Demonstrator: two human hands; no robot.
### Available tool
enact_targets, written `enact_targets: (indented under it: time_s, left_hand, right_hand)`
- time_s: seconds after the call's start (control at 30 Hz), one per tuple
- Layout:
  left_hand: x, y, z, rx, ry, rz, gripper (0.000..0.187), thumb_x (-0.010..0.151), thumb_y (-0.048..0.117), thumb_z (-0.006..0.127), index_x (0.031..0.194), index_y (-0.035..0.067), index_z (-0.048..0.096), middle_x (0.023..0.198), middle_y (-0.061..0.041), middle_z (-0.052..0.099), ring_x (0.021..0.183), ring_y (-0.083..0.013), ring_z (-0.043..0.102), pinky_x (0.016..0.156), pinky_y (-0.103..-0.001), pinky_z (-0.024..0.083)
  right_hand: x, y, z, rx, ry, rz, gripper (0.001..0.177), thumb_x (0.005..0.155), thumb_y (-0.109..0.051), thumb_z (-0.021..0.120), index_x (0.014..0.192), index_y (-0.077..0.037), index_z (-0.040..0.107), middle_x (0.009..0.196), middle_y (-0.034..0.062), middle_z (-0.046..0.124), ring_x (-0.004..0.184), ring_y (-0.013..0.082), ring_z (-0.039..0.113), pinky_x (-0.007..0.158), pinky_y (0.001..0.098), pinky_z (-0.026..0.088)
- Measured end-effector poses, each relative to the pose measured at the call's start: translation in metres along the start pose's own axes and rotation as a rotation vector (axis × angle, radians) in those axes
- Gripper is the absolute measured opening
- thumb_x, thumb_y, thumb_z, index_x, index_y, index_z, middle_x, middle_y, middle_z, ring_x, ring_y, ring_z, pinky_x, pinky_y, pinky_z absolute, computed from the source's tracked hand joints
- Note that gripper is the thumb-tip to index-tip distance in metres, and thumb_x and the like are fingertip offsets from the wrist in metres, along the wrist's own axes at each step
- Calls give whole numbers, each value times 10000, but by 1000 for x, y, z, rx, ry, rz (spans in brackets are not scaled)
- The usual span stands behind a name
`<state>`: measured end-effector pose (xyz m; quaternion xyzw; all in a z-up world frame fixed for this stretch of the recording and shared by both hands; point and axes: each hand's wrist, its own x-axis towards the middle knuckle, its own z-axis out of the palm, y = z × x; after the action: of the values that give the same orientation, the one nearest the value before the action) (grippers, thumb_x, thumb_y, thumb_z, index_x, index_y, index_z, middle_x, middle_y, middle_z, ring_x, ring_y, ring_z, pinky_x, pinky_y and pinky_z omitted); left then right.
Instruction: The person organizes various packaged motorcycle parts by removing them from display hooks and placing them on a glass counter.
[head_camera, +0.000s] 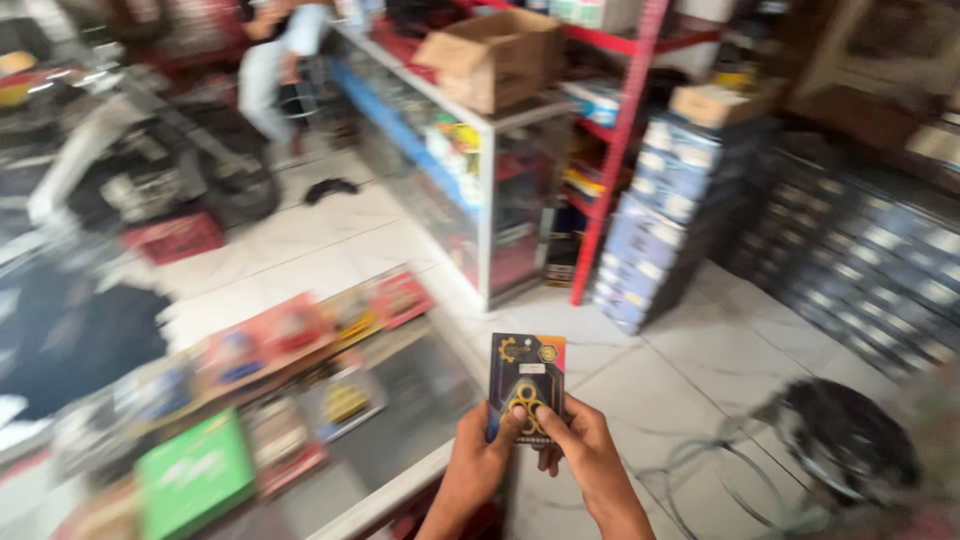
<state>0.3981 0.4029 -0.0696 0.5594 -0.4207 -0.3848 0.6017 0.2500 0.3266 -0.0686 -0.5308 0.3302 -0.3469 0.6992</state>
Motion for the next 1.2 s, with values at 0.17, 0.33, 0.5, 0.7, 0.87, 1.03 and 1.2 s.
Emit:
enact_targets:
  time_s: [0.17, 0.33, 0.5, 0.7, 0.87, 1.03, 1.2]
  left_hand:
    - [-69, -4, -73, -163, 103, 80, 248, 1020, 254, 594, 1092, 21, 638, 861, 0, 703, 769, -62, 607, 689, -255, 539]
    - [-130, 1, -147, 26, 361, 89, 267, 1021, 269, 623, 1097, 19, 675, 781, -8, 636, 705, -79, 516, 633, -269, 473]
    - [-191, 11, -201, -60, 576, 30, 283, 994, 283, 631, 1090, 21, 682, 829, -19, 666, 734, -96, 546, 663, -295, 497]
    - [-249, 11, -236, -1, 837, 172, 295, 988, 271, 654, 1135, 16, 678, 931, -29, 728, 859, -78, 623, 780, -279, 546]
    - [-280, 1, -249, -22, 1027, 185, 305, 991, 258, 664, 1146, -5, 680, 939, -25, 711, 863, -72, 594, 782, -268, 527]
    - [-301, -21, -273, 67, 1177, 146, 311, 965, 244, 694, 1141, -12, 702, 921, -28, 734, 854, -74, 618, 767, -263, 538]
    - [-311, -29, -268, -6, 1302, 159, 299, 975, 236, 669, 1154, -2, 692, 939, -20, 729, 871, -70, 618, 781, -261, 539]
  right_hand:
    - [-21, 25, 82, -47, -150, 14, 227, 948, -201, 656, 1034, -6, 733, 648, 41, 671, 464, 113, 573, 417, 269, 434]
    - [-34, 46, 172, -97, -322, 80, 231, 949, -220, 661, 1040, -21, 734, 660, 25, 671, 468, 99, 566, 425, 261, 423]
    - [-47, 65, 248, -151, -535, 158, 220, 950, -225, 663, 1016, -23, 723, 674, 10, 644, 467, 101, 566, 411, 267, 419]
    - [-48, 115, 308, -149, -841, 78, 218, 973, -203, 662, 1064, -10, 709, 766, 4, 668, 585, 79, 589, 510, 253, 457]
    - [-37, 162, 348, -168, -1020, 233, 273, 1064, -142, 688, 1260, 48, 679, 848, 141, 654, 617, 232, 568, 544, 371, 446]
    - [-55, 177, 394, 27, -1155, 176, 314, 938, -149, 642, 1214, -5, 684, 998, 24, 771, 879, 61, 691, 759, 218, 543]
    - [-74, 170, 409, -14, -1160, 306, 282, 943, -180, 663, 1167, -14, 708, 769, -7, 669, 549, 48, 516, 457, 217, 366]
